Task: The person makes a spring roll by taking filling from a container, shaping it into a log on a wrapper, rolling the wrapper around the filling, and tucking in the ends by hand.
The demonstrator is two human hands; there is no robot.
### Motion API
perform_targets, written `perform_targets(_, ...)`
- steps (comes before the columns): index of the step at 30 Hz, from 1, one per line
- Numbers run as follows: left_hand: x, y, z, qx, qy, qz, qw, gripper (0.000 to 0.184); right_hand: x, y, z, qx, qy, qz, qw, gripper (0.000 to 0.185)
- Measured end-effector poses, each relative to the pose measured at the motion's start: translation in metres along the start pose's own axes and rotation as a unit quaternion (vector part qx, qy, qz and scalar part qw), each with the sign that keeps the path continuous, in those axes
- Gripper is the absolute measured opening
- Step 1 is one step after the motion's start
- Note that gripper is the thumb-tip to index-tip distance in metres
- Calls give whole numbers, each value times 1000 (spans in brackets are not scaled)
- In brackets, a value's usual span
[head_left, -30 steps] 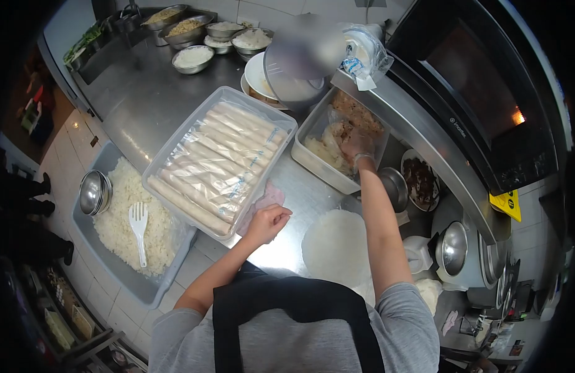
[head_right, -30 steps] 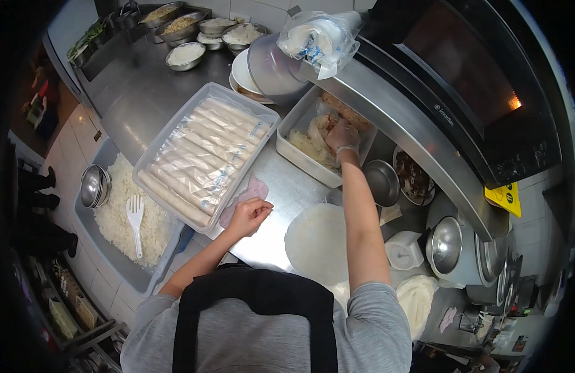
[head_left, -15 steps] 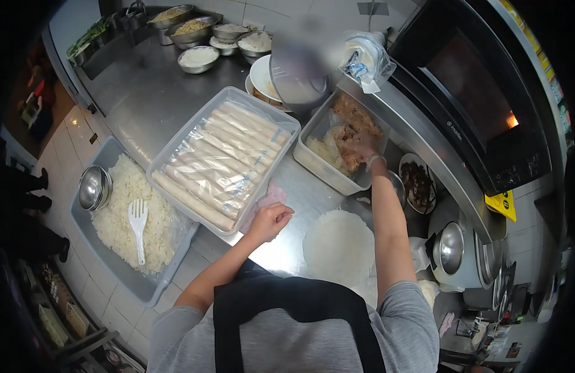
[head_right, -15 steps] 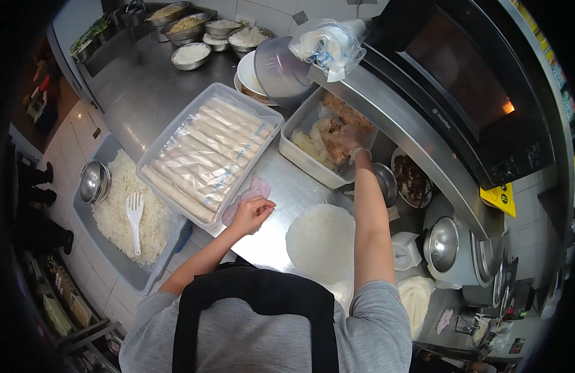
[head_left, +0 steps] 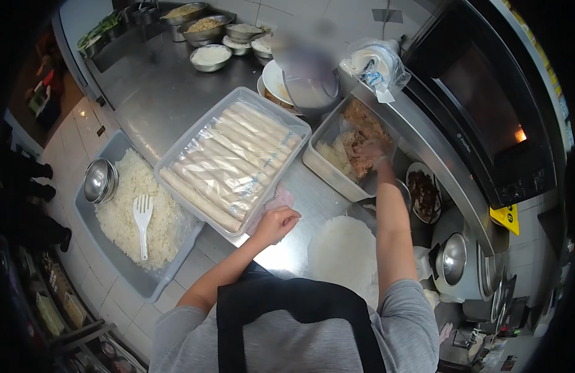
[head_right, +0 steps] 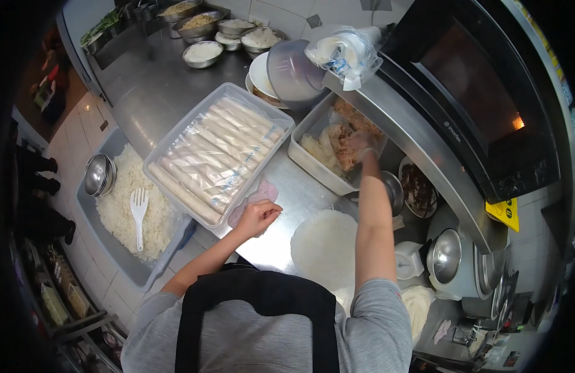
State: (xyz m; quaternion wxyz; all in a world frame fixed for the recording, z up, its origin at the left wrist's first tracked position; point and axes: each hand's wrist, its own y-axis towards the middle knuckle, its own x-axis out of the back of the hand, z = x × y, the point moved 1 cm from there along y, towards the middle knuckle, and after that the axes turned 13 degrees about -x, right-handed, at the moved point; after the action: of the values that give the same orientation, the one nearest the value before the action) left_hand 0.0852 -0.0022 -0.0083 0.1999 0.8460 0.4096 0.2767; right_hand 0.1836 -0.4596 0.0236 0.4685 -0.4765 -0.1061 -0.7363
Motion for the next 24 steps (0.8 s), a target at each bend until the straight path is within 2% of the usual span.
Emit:
perform_targets(1, 0, 0, 0, 4, 1, 2, 1000, 9, 8, 28, -32, -3, 146, 103, 984, 22)
perform_targets(5, -2, 1, 2, 11, -13, 0, 1000, 9, 15, -61, 17, -89, 252, 60, 962, 24)
perform_targets(7, -3, 1, 3, 11, -13, 5, 1000, 9, 10, -87, 35, 32, 79, -4, 996, 27)
perform_targets(8, -3, 1, 3, 12, -11, 6, 1000, 9, 5, -91, 35, 31, 81, -5, 996, 27)
perform_targets(10, -3, 0, 3, 12, -11, 8, 1000, 9, -6, -96, 34, 127, -102, -57, 985, 24)
perform_targets(11, -3, 1, 3, 12, -11, 8, 1000, 9, -11, -100, 33, 126, -100, -60, 985, 24)
perform_targets(13, -3, 1, 3, 10, -10, 8, 1000, 9, -17, -123, 51, 40, -113, -232, 965, 24)
perform_targets(14, -3, 1, 3, 11, -9, 6, 1000, 9, -18, -109, 42, 40, -111, -233, 965, 24)
perform_targets(16, -4, 1, 2, 7, -7, 7, 1000, 9, -22, -64, 9, 55, -50, -186, 980, 46)
perform_targets(20, -2, 2, 1, 11, -5, 14, 1000, 9, 5, -89, 7, 3, 46, -168, 985, 32)
perform_targets(21, -3, 2, 1, 5, -10, 25, 1000, 9, 11, -91, -4, 79, 150, -116, 979, 29)
perform_targets(22, -3, 2, 2, 18, -9, 26, 999, 9, 19, -102, -9, 154, 251, -66, 953, 25)
perform_targets(23, -2, 2, 2, 30, -9, 29, 999, 10, 23, -111, -14, 145, 257, -80, 952, 25)
perform_targets(24, -2, 2, 1, 22, -15, 45, 999, 10, 26, -129, -2, 95, 500, 15, 860, 24)
